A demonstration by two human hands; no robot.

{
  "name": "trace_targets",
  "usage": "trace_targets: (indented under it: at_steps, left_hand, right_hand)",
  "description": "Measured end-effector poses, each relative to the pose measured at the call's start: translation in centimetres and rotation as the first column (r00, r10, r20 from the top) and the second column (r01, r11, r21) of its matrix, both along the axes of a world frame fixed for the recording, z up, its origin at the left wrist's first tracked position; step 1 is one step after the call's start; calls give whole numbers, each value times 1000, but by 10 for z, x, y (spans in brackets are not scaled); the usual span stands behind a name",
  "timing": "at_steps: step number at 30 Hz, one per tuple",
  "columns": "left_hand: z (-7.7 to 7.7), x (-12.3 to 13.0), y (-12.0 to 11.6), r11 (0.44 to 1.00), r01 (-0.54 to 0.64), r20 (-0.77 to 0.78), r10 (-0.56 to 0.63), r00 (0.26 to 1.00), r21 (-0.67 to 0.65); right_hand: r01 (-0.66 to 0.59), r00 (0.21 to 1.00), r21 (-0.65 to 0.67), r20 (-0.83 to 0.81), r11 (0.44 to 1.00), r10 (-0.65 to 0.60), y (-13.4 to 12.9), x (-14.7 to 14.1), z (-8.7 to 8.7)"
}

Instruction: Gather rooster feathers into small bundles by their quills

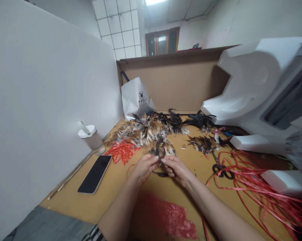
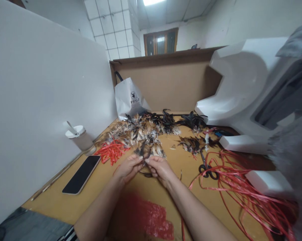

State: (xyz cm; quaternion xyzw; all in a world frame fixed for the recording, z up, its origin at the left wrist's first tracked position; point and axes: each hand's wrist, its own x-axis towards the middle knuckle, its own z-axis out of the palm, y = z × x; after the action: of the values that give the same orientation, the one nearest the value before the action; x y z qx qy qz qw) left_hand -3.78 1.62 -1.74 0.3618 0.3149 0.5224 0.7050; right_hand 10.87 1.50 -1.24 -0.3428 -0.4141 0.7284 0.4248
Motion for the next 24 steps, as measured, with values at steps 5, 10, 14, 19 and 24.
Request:
trace_targets:
  at_steps: [5,10,14,19,24]
  left_hand:
    - [-2,-2,1,993,23,-48,-29,998,-114]
    - [-3,0,-1,993,49,-98,-59,993,-108]
    - [-3,1,-2,992,58,-115,-71,991,-114]
    - [0,2,-3,987,70,-131,-89,987,-143]
    - [2,2,-4,986,100,-154,-121,981,-136]
  right_hand:
    - [232,963,175,98,957,-252,7,3,2]
    - [265,930,282,178,922,-322,9,3,-1]
    - [263,930,282,180,923,-320,8,0,-2]
    - [265,936,274,158,924,-315,7,-1,-2]
    - [271,925,328,171,905,-339,7,-1,-5]
